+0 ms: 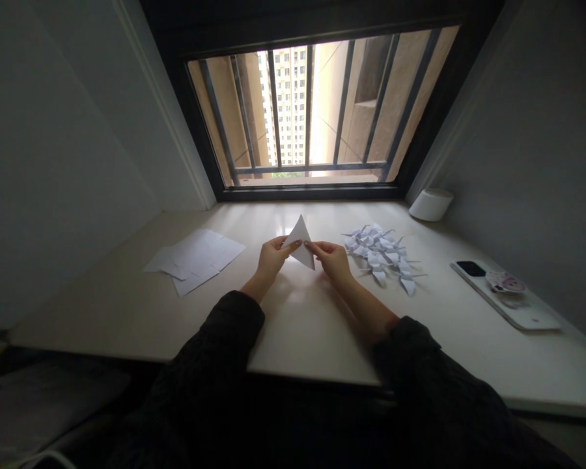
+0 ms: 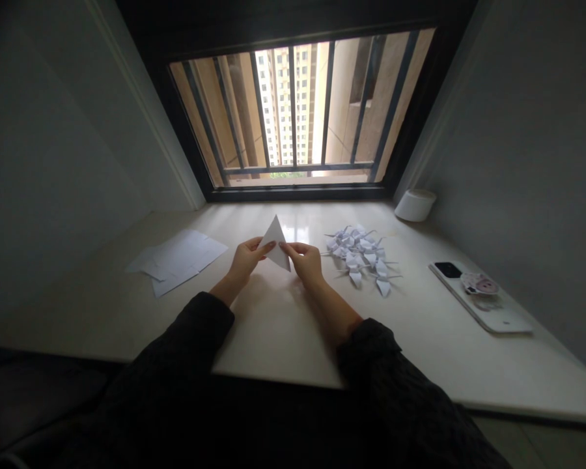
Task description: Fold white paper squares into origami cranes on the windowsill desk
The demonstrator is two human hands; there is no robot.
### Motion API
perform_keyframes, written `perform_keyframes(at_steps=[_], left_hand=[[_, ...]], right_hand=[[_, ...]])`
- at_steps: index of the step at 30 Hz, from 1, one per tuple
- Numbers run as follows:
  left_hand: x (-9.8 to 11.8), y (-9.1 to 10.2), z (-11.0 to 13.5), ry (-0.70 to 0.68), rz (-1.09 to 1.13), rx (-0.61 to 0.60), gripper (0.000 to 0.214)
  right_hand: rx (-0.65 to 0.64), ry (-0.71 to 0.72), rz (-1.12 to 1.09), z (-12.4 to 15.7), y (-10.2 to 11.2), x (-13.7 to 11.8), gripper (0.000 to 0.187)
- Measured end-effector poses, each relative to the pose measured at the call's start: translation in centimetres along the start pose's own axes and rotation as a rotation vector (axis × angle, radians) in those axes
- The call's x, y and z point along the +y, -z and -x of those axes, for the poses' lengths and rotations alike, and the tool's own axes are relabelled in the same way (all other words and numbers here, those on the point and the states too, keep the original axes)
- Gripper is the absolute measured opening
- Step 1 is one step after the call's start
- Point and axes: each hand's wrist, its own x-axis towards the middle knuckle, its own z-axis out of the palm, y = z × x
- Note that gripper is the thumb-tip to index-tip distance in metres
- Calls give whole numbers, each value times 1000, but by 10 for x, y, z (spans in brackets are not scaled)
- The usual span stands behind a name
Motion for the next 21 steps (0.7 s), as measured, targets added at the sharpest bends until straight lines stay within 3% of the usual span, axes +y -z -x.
perform_keyframes(at_steps=[5, 11, 21], left_hand=[[0, 0, -1, -23, -26, 30, 37], [-6, 2, -3, -95, -180, -54, 35], [-8, 0, -4, -73, -91, -93, 34]], right_hand=[[60, -34, -62, -2, 1, -3, 40], [-14, -59, -99, -1, 1, -5, 42], [28, -98, -126, -4, 1, 3, 43]])
